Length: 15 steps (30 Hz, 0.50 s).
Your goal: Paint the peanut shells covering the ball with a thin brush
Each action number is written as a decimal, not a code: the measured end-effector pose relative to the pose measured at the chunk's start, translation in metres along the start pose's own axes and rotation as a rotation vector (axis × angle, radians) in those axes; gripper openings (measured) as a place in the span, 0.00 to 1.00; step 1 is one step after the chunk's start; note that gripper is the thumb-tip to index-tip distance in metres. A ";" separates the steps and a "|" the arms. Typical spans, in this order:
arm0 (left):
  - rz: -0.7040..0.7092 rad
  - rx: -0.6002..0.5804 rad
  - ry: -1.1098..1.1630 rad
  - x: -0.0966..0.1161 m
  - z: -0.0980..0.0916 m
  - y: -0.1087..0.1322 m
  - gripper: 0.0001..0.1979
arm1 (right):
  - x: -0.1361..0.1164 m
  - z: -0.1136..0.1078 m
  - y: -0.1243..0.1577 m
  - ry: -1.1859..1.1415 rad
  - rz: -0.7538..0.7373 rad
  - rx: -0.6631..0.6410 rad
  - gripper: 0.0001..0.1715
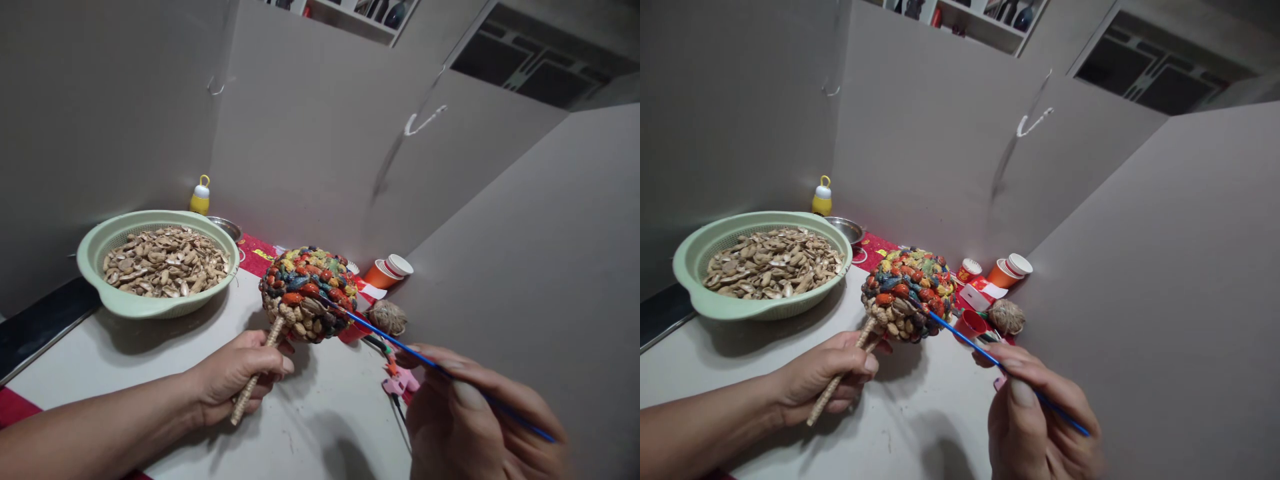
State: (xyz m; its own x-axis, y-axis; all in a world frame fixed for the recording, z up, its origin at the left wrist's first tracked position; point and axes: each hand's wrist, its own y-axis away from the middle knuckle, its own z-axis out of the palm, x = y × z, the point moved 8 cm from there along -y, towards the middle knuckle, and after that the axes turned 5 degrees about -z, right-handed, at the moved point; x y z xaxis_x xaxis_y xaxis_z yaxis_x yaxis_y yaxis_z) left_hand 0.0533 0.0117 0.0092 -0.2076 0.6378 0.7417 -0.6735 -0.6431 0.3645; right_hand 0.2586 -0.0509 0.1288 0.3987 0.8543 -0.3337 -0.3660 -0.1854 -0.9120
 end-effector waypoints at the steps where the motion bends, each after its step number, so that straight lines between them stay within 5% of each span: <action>1: 0.001 0.004 -0.001 0.000 -0.001 0.000 0.22 | 0.001 -0.003 -0.001 0.015 -0.007 0.023 0.00; 10: 0.028 0.047 -0.023 0.004 -0.002 0.001 0.22 | -0.003 -0.011 -0.005 -0.037 -0.067 0.124 0.10; 15: 0.125 0.118 -0.085 0.007 -0.006 0.001 0.20 | -0.007 -0.001 -0.005 -0.104 -0.088 0.060 0.06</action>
State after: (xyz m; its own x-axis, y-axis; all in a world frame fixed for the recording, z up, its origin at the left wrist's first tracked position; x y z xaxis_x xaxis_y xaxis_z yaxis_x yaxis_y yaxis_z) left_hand 0.0463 0.0183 0.0115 -0.2199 0.5152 0.8284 -0.5577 -0.7631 0.3266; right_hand 0.2585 -0.0571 0.1355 0.3430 0.9123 -0.2237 -0.3842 -0.0811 -0.9197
